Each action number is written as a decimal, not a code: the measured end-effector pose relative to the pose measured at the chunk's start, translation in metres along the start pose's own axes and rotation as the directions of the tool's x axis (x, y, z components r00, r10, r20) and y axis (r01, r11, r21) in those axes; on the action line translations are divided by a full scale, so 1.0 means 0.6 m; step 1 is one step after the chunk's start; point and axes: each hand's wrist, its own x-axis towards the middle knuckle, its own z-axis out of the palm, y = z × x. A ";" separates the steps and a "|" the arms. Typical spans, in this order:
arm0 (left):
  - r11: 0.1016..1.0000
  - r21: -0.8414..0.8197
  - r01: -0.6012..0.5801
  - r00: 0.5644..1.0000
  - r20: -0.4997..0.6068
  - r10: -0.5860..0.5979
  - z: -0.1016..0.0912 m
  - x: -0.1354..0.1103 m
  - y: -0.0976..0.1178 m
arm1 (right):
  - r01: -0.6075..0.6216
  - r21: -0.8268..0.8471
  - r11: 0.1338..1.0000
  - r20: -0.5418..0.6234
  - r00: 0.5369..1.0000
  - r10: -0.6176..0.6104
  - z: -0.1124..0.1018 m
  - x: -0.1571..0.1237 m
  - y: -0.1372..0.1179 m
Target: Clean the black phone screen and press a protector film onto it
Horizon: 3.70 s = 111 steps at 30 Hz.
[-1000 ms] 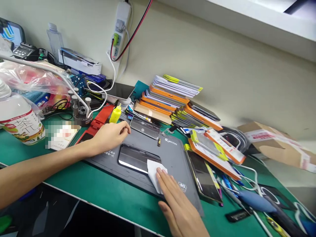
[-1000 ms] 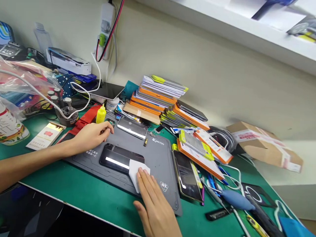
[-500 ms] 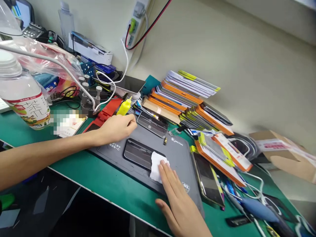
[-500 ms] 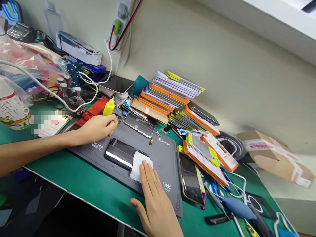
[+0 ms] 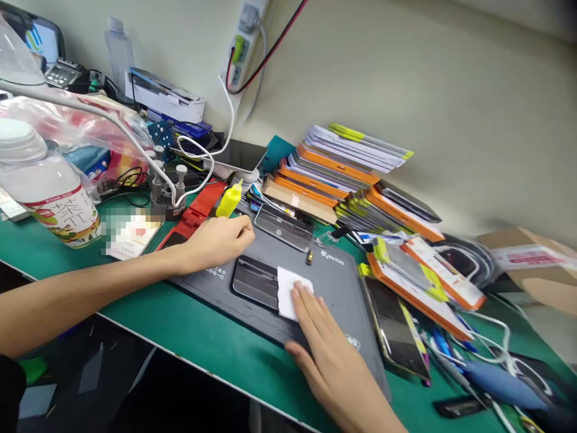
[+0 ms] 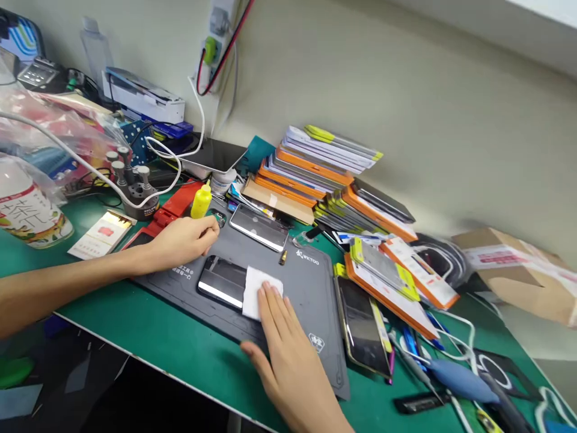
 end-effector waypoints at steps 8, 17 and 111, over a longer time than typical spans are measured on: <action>1.000 0.002 -0.017 1.000 0.006 0.017 -0.004 0.000 0.002 | 0.041 -0.024 0.999 0.034 0.999 -0.041 -0.023 -0.009 -0.029; 1.000 0.014 -0.002 1.000 0.011 0.002 -0.004 0.002 0.005 | -0.040 0.009 0.999 -0.012 0.999 0.040 -0.003 0.037 -0.022; 0.475 -0.794 0.380 0.925 0.325 -0.197 -0.014 0.031 -0.025 | 0.066 0.053 0.996 0.074 0.995 -0.070 0.002 0.128 -0.130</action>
